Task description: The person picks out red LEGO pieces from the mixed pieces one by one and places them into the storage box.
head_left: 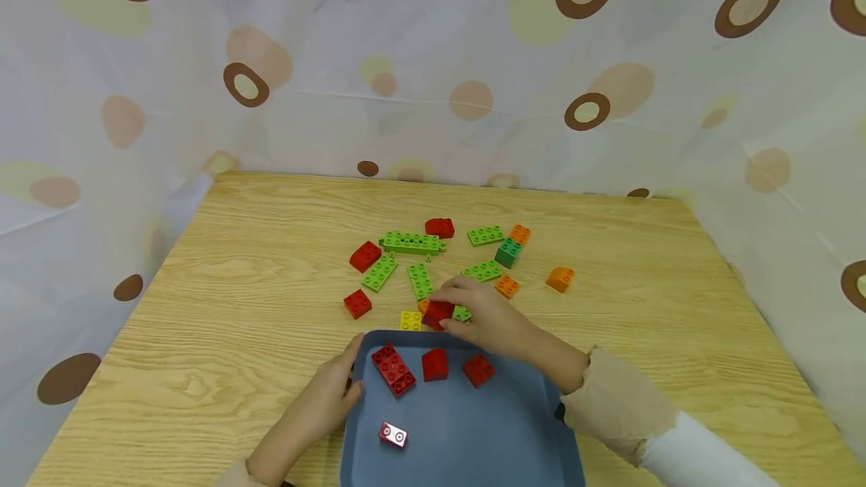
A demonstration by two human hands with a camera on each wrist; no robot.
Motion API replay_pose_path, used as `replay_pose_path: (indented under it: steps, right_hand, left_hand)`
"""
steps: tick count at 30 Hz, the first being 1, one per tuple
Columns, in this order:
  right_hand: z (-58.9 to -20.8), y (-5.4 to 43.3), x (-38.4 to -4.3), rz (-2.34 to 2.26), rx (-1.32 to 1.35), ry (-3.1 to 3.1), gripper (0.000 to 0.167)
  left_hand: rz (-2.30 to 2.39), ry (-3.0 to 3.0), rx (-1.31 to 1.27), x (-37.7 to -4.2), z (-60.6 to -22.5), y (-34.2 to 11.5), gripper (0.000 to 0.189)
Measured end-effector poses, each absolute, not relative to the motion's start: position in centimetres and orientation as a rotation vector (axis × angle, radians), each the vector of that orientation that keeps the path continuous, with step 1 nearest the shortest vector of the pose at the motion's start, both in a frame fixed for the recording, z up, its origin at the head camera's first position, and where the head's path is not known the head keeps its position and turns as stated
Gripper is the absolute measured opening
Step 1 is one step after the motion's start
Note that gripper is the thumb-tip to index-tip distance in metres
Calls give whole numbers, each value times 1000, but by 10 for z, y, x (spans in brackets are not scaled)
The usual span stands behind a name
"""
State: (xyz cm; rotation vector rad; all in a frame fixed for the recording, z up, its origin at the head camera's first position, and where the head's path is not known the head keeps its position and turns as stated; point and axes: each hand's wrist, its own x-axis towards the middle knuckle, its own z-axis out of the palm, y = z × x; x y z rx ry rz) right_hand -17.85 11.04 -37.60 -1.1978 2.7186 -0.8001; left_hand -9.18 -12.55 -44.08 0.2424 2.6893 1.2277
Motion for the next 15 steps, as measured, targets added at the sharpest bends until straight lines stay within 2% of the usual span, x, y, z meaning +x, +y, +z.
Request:
replay_pose_path:
  steps: [11,15]
  right_hand:
    - [-384,111,-139,-675,-1369,2540,29]
    - [-390,110,-127,-604,-1348,2482,30]
  left_hand:
    - [1218,2689,229,-93,-441,-126,63]
    - [1221,2692,243,-93,-442,-126,62]
